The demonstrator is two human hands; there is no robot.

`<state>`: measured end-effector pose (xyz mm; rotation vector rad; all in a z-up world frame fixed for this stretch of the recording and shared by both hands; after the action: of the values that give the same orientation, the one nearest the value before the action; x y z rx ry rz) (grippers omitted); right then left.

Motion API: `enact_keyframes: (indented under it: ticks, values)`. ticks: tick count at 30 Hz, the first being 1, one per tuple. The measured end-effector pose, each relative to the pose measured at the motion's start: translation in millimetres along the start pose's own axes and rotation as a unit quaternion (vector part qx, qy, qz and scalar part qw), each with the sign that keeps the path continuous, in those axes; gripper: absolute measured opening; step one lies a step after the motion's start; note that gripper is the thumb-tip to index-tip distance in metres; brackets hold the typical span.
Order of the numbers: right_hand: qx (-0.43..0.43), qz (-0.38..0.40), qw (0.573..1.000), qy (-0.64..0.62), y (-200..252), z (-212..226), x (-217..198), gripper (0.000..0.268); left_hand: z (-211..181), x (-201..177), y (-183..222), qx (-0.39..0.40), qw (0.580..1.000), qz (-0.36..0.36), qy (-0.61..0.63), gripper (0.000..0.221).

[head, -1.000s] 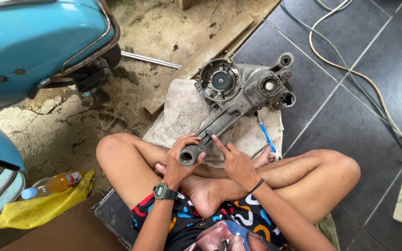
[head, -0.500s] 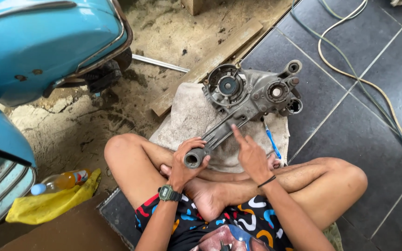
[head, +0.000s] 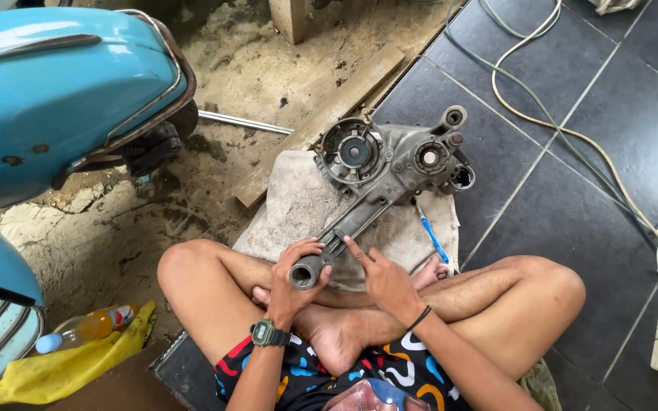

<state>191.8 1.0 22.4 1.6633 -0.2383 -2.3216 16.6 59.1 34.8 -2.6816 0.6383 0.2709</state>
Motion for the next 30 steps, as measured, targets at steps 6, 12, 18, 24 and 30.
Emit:
enact_keyframes:
  ticks: [6, 12, 18, 24, 30]
  values:
    - [0.017, -0.014, 1.000, 0.004, -15.1, -22.9, -9.3, 0.079, 3.9, 1.4, 1.4, -0.003, 1.000, -0.001, 0.001, 0.024]
    - [0.012, -0.028, 0.999, -0.032, -10.8, -19.6, -10.4, 0.067, 4.2, 1.0, 1.6, -0.004, 1.000, -0.003, -0.008, 0.025]
    - [-0.019, 0.002, 1.000, 0.003, -2.0, 4.5, 2.4, 0.067, 5.0, 1.8, 3.0, -0.001, 1.000, -0.001, -0.014, 0.025]
    - [0.055, -0.054, 0.996, -0.038, -15.4, -41.2, -22.8, 0.064, 2.7, 1.0, -2.8, 0.003, 1.000, -0.004, -0.012, 0.025]
    - [-0.019, -0.004, 0.999, -0.038, -4.9, -1.0, 14.5, 0.067, 4.7, 2.1, 1.8, 0.009, 1.000, -0.010, -0.011, 0.025]
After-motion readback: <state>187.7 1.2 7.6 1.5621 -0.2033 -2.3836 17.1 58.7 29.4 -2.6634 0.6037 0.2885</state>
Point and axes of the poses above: each hand's wrist, its own y-axis away from the middle knuckle, its own x-axis out of the palm, z = x × y, the point moved 7 cm from there along -y, towards the middle knuckle, and after that the axes turned 12 degrees about z, right-handed, at the moved point
